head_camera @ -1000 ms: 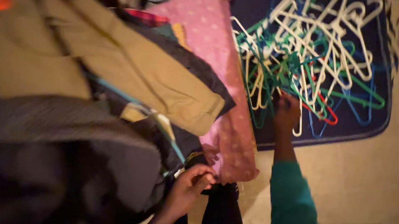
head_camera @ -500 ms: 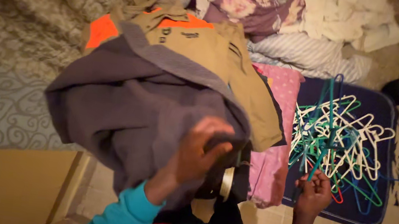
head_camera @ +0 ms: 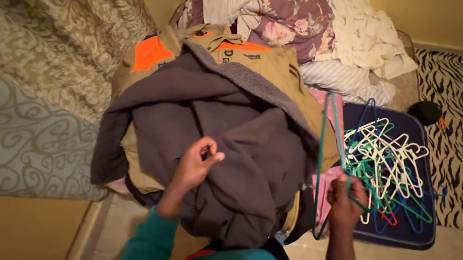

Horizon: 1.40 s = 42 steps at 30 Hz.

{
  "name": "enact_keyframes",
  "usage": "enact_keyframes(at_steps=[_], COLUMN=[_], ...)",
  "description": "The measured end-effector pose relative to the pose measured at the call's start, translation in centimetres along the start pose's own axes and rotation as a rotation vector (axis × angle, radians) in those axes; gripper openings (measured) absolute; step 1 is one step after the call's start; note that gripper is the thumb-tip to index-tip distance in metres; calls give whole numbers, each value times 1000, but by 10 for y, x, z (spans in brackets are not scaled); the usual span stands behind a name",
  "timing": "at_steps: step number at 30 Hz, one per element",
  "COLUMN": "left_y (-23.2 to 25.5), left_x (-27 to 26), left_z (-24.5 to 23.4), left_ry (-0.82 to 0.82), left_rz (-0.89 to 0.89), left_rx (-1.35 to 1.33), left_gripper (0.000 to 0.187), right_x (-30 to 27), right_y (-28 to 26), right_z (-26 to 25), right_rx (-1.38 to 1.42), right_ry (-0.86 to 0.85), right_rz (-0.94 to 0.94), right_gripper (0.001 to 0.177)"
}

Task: The person picks up a dark gray coat from a pile of clothes, places a teal hanger inside it, and buttons the coat while it is on the hanger. The person then holds the hanger with the coat attached.

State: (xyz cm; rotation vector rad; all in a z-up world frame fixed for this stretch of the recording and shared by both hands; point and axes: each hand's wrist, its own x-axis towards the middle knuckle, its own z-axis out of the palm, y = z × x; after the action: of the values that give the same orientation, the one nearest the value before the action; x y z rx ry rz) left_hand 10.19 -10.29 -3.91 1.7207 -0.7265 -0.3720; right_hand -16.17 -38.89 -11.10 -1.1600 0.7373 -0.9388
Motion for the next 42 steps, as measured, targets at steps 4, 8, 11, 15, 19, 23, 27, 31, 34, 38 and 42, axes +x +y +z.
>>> enact_keyframes(at_steps=[4,8,11,15,19,23,27,31,34,38,42], left_y=[3,-20,-48,-28,47,112,79,-26,-68,-51,14], left_x=[-42,-61,-58,-65,-56,-49,-20,47,53,37,8], left_z=[-66,-186,-245,-243,-162,-97,-68,-13,-3,-35,-72], left_ry=[198,616,772,690,399,118,-214,226,440,343,288], left_rz=[-2,162,47,19,95,18,-288,-126,-259,-296,-230], left_rx=[-390,-468,-393,407,709,868,660,299,-69,-506,-766], left_gripper=[21,15,22,38,59,79,95,113,101,64,27], right_x=[-16,-33,-46,-67,-77,-93,-108,-122,-117,-80,-38], right_y=[-25,-35,-28,1,25,14,-10,-20,-23,-20,-26], right_z=[-2,2,20,65,108,126,140,158,144,102,71], right_rx=[-32,14,-59,-172,-201,-461,-309,-49,-58,-111,192], right_ry=[52,-43,-122,-332,-555,-648,-755,-894,-925,-807,-615], right_rz=[-91,-107,-19,134,243,12,54,185,208,211,81], right_gripper=[33,34,34,41,44,41,42,43,42,44,38])
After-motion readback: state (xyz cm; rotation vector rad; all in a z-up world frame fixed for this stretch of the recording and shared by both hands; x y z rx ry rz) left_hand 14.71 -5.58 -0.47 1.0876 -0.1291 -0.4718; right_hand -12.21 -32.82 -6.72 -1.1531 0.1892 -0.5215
